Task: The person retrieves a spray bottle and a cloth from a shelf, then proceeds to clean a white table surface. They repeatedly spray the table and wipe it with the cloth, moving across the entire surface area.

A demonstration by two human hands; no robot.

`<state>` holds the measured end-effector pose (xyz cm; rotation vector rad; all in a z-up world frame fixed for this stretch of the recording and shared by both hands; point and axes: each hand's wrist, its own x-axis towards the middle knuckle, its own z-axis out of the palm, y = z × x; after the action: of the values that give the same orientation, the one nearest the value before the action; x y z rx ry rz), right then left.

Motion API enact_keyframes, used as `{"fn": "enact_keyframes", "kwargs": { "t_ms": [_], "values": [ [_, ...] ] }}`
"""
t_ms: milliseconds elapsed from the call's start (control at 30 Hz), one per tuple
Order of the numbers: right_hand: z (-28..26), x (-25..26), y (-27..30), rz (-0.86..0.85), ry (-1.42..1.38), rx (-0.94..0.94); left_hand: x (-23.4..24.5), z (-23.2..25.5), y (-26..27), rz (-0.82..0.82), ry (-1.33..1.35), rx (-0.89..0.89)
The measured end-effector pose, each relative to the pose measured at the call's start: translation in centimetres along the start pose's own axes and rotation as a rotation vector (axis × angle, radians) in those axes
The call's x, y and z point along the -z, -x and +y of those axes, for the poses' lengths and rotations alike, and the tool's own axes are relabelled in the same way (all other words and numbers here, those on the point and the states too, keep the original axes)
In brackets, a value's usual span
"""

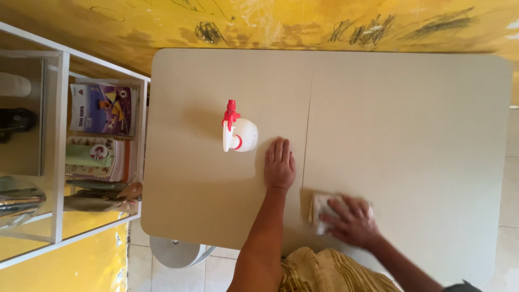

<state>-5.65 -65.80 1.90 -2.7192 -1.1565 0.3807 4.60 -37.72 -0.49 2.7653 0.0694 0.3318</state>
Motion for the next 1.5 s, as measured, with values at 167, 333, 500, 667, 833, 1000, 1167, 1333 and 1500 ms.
{"fn": "enact_keyframes", "kwargs": {
  "t_ms": [167, 333, 500, 667, 833, 1000, 1167, 1333, 1500],
  "values": [
    [9.7, 2.7, -10.9, 0.248, 0.212, -0.203, -0.6, -0.3, 0.3, -0.011, -0.024, 0.009],
    [17.9, 8.3, -21.7, 0.422, 0.093, -0.429, -1.0, -0.5, 0.6, -0.046, -0.039, 0.022],
    [13.7, 6.2, -20.3, 0.42, 0.077, -0.44, -1.0, -0.4, 0.9, -0.025, -0.043, 0.02],
    [2.3, 1.1, -6.1, 0.022, 0.099, -0.242, -0.5, -0.2, 0.0, -0.007, -0.044, 0.01],
    [-0.5, -0.1, 3.1, 0.101, -0.044, 0.073, 0.1, 0.1, 0.1, -0.005, -0.035, -0.002],
    [9.3, 0.4, -4.8, 0.127, 0.091, -0.147, -0.2, -0.1, -0.1, -0.017, -0.045, 0.011],
    [19.8, 6.6, -16.6, 0.339, 0.105, -0.44, -0.1, -0.1, 0.2, -0.028, -0.045, 0.005],
    [18.1, 6.3, -21.4, 0.481, 0.201, -0.59, -0.2, -0.2, 0.2, -0.015, -0.05, -0.006],
    [6.0, 2.0, -10.8, 0.451, 0.08, -0.315, -0.3, -0.2, 0.1, -0.011, -0.048, -0.006]
  ]
}}
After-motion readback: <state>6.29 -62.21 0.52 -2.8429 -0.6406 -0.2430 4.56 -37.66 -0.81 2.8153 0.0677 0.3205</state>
